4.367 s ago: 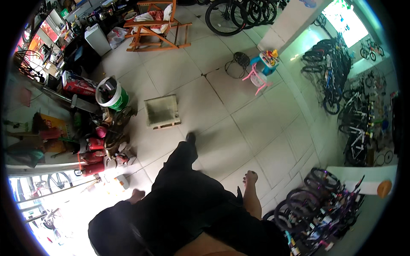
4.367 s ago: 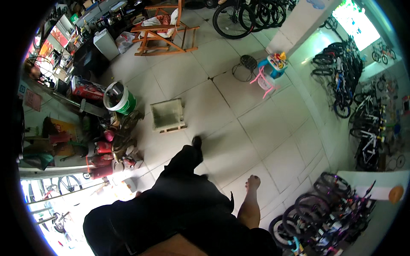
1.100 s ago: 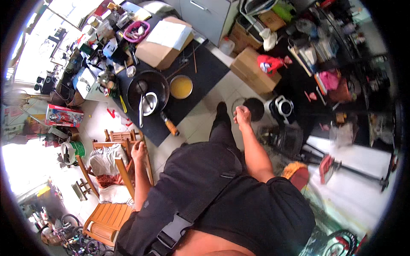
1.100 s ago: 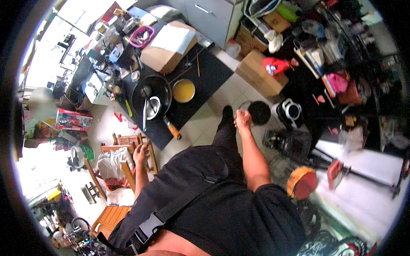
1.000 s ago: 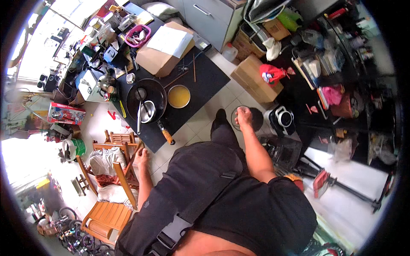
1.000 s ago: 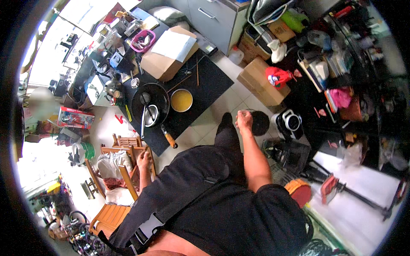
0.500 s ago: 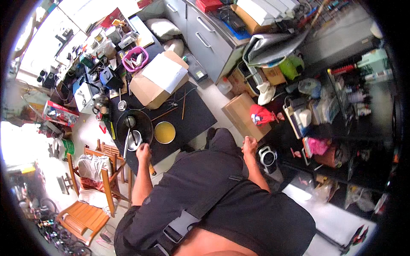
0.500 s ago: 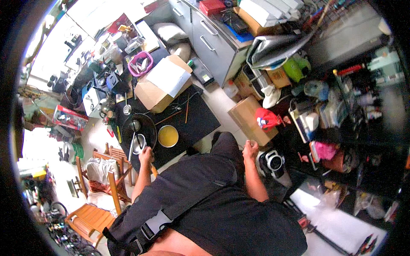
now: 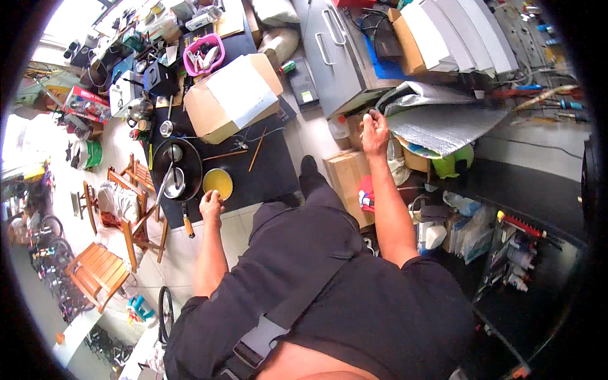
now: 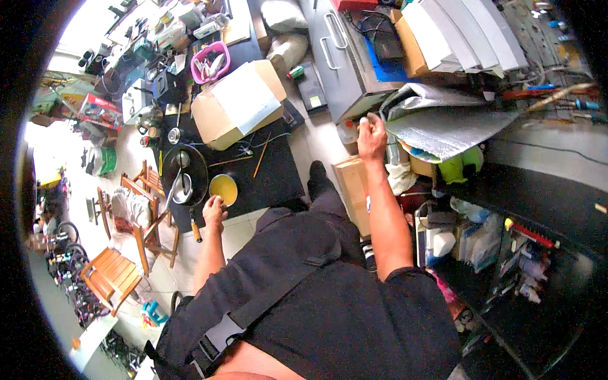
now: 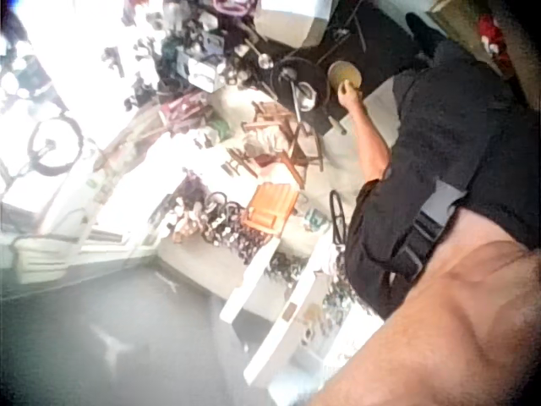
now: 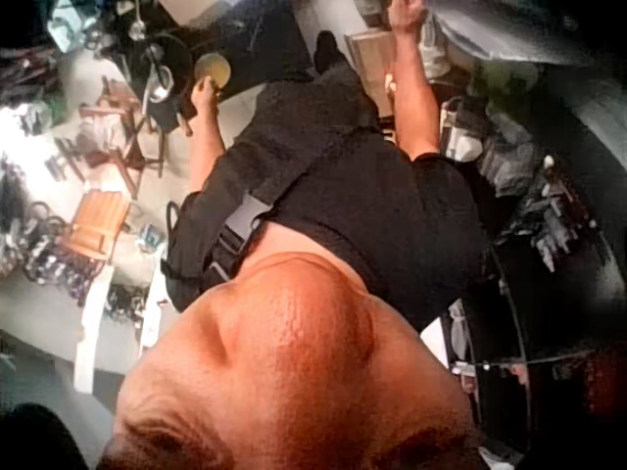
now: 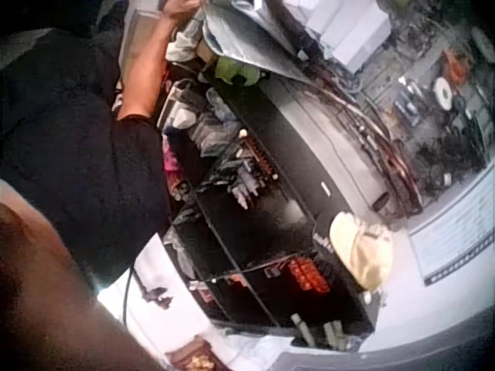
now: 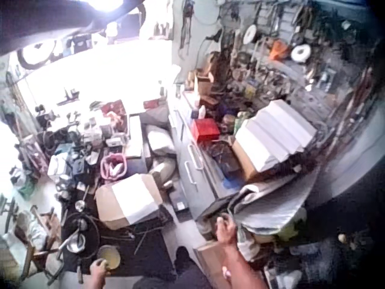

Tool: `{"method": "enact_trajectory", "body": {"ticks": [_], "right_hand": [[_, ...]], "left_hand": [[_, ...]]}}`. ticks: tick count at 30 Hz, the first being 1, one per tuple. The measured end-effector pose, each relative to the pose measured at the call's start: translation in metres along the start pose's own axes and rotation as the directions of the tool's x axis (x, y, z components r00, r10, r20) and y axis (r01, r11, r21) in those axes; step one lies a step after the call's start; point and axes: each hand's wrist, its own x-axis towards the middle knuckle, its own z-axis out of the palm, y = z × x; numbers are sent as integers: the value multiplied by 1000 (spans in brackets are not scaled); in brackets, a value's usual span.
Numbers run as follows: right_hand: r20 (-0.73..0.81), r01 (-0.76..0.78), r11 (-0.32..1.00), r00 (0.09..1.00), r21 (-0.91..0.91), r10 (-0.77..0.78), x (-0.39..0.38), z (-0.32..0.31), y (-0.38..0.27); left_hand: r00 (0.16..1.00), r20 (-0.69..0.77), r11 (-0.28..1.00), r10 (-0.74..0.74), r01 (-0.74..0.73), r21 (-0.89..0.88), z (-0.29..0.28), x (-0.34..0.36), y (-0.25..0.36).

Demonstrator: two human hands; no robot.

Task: The person removes a cassette from a bicycle wheel, then uses a spoke wrench to adjust the spokes on the wheel. The person works on the wheel while sitting on the sidewalk.

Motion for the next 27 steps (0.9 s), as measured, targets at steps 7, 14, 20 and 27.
{"method": "enact_trajectory", "body": {"ticks": [7,14,20,27], "right_hand": [[102,143,980,986,-142,-129,55,27,-20],[172,305,885,950,-353,-259,151,47,-83],[199,322,886,943,-334,-267,216,57,-99],[313,309,899,926,-310,-210,244,68,-101]], "left_hand": [[935,-154,939,-319,290,-184,-36,-29,-102],[844,-211,858,-494,433,-278,-3,-60,-110],[885,-202,892,-420,361,-272,87,-42,3],[995,-83,992,46,-55,-109,192,9,174]]}}
